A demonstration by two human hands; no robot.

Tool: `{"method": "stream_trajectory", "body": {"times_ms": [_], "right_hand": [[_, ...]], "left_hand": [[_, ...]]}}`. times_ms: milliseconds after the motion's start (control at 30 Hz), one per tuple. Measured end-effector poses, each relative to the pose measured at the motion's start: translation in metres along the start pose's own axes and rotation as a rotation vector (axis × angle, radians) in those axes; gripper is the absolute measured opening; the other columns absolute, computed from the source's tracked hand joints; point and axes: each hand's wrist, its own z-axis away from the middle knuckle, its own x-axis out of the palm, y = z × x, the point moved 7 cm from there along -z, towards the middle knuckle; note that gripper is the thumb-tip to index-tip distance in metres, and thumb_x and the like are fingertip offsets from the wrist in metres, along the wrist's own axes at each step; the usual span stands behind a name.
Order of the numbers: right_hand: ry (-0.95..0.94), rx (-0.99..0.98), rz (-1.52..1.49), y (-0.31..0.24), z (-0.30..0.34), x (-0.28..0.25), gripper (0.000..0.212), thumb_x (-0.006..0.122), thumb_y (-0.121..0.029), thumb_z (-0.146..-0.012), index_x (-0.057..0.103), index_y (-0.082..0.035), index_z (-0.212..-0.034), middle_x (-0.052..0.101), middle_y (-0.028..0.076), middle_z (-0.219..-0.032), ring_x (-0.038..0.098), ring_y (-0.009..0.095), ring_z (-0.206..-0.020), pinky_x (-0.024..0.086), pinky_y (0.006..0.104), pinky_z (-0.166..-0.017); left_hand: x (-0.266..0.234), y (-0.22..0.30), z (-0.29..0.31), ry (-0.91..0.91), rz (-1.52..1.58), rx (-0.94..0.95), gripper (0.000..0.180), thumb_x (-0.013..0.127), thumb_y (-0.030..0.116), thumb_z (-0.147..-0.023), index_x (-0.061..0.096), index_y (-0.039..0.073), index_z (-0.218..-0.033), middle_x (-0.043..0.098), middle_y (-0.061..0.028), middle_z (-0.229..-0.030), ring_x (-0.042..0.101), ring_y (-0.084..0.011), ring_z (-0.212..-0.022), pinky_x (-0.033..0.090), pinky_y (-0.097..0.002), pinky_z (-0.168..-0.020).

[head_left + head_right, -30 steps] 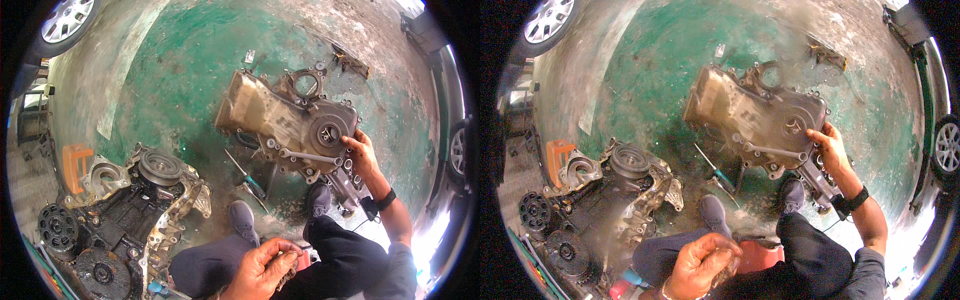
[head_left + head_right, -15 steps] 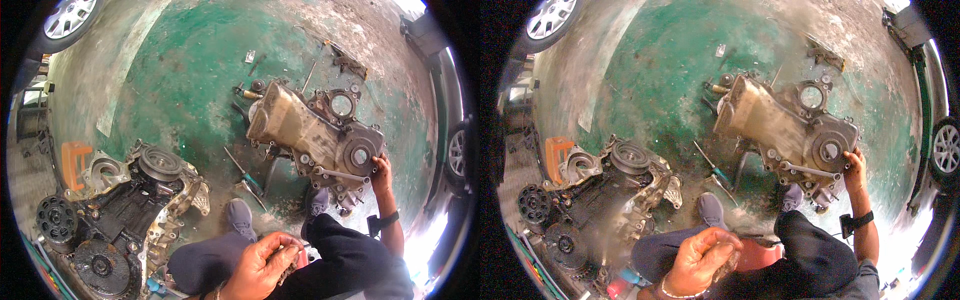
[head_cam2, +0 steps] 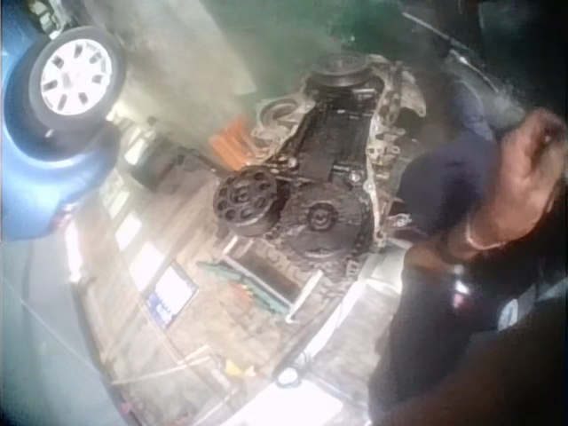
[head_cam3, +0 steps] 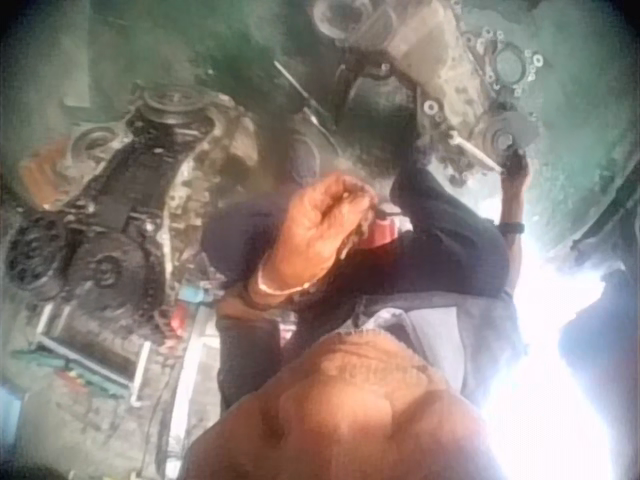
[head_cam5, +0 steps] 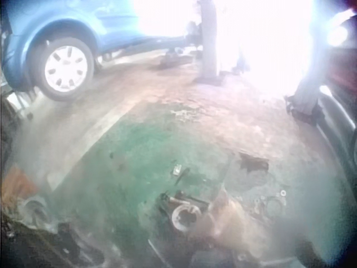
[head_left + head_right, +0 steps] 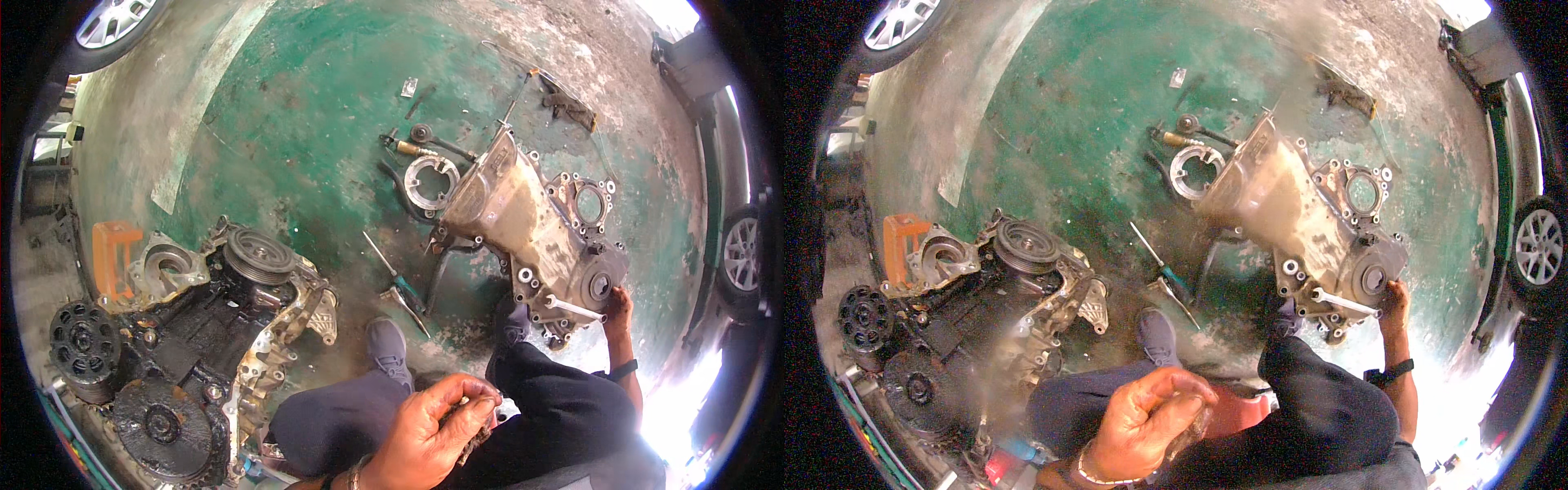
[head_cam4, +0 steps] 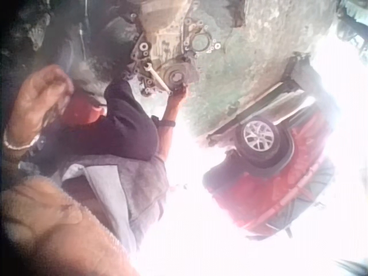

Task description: The person sits on the floor and uses a screwdriver to pry and remove small metal components from a disassembled engine block. They handle several small parts, placing them on the floor beside the engine.

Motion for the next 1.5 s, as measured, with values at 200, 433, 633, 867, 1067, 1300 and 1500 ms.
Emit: {"method": "stream_trajectory", "body": {"times_ms": [200, 433, 633, 867, 1067, 1300, 1500], "right_hand": [[0.154, 0.044, 0.168, 0.02, -0.009, 0.009, 0.024, 0.053, -0.024, -0.089, 0.059, -0.005, -0.102, 0.058, 0.001, -0.088, 0.055, 0.014, -0.08, 0.044, 0.0285, -0.069], [0.248, -0.007, 0.621, 0.0, 0.01, 0.016, 0.043, 0.061, -0.031, -0.086, 0.059, -0.001, -0.117, 0.063, 0.005, -0.103, 0.057, 0.015, -0.09, 0.042, 0.0281, -0.078], [0.394, 0.219, 0.5, 0.037, 0.016, -0.018, 0.061, 0.063, -0.055, -0.081, 0.06, -0.003, -0.113, 0.058, 0.002, -0.092, 0.047, 0.012, -0.077, 0.035, 0.0276, -0.065], [0.398, 0.312, 0.281, 0.063, 0.026, -0.028, 0.06, 0.06, -0.065, -0.079, 0.061, -0.01, -0.103, 0.052, -0.002, -0.073, 0.043, 0.01, -0.061, 0.033, 0.0284, -0.054], [0.303, 0.233, 0.346, 0.054, 0.021, -0.008, 0.045, 0.066, -0.055, -0.08, 0.061, -0.014, -0.098, 0.051, -0.004, -0.069, 0.046, 0.009, -0.061, 0.037, 0.0253, -0.054], [0.485, 0.127, 0.386, 0.055, 0.01, -0.023, 0.036, 0.069, -0.043, -0.082, 0.055, -0.01, -0.082, 0.048, -0.002, -0.066, 0.048, 0.012, -0.057, 0.04, 0.0273, -0.052], [0.541, -0.001, 0.414, 0.058, 0.012, -0.027, 0.072, 0.078, -0.041, -0.073, 0.053, 0.004, -0.123, 0.061, 0.016, -0.11, 0.06, 0.022, -0.098, 0.048, 0.0322, -0.083]], "left_hand": [[0.001, 0.003, -0.001, 0.018, -0.041, 0.034, 0.012, 0.052, 0.01, -0.096, 0.059, 0.002, -0.102, 0.059, 0.0026, -0.082, 0.051, -0.0024, -0.071, 0.04, -0.0183, -0.063], [0.014, 0.0, -0.001, -0.026, 0.251, 0.013, 0.013, 0.054, 0.012, -0.096, 0.059, 0.001, -0.102, 0.06, 0.0016, -0.084, 0.052, -0.0037, -0.072, 0.042, -0.0194, -0.065], [0.003, 0.003, -0.002, -0.003, 0.007, 0.016, 0.014, 0.054, 0.013, -0.096, 0.059, 0.001, -0.101, 0.06, 0.0009, -0.082, 0.051, -0.0039, -0.07, 0.041, -0.0197, -0.064], [0.003, 0.002, -0.004, 0.016, 0.028, 0.049, 0.008, 0.055, 0.009, -0.094, 0.058, 0.002, -0.097, 0.057, -0.0004, -0.074, 0.05, -0.0048, -0.062, 0.041, -0.0191, -0.056], [0.008, 0.008, -0.008, -0.026, 0.155, 0.129, 0.009, 0.052, 0.008, -0.095, 0.059, 0.003, -0.098, 0.06, 0.0007, -0.081, 0.051, -0.0032, -0.068, 0.041, -0.0176, -0.058], [0.007, 0.017, 0.0, 0.236, 0.154, 0.006, 0.01, 0.06, 0.007, -0.088, 0.06, 0.0, -0.095, 0.062, -0.0052, -0.079, 0.058, -0.0124, -0.066, 0.047, -0.0266, -0.057], [0.008, 0.023, -0.002, 0.177, -0.026, 0.076, 0.015, 0.055, 0.013, -0.091, 0.058, -0.001, -0.096, 0.059, -0.0069, -0.071, 0.049, -0.0072, -0.053, 0.033, -0.0169, -0.044]]}}
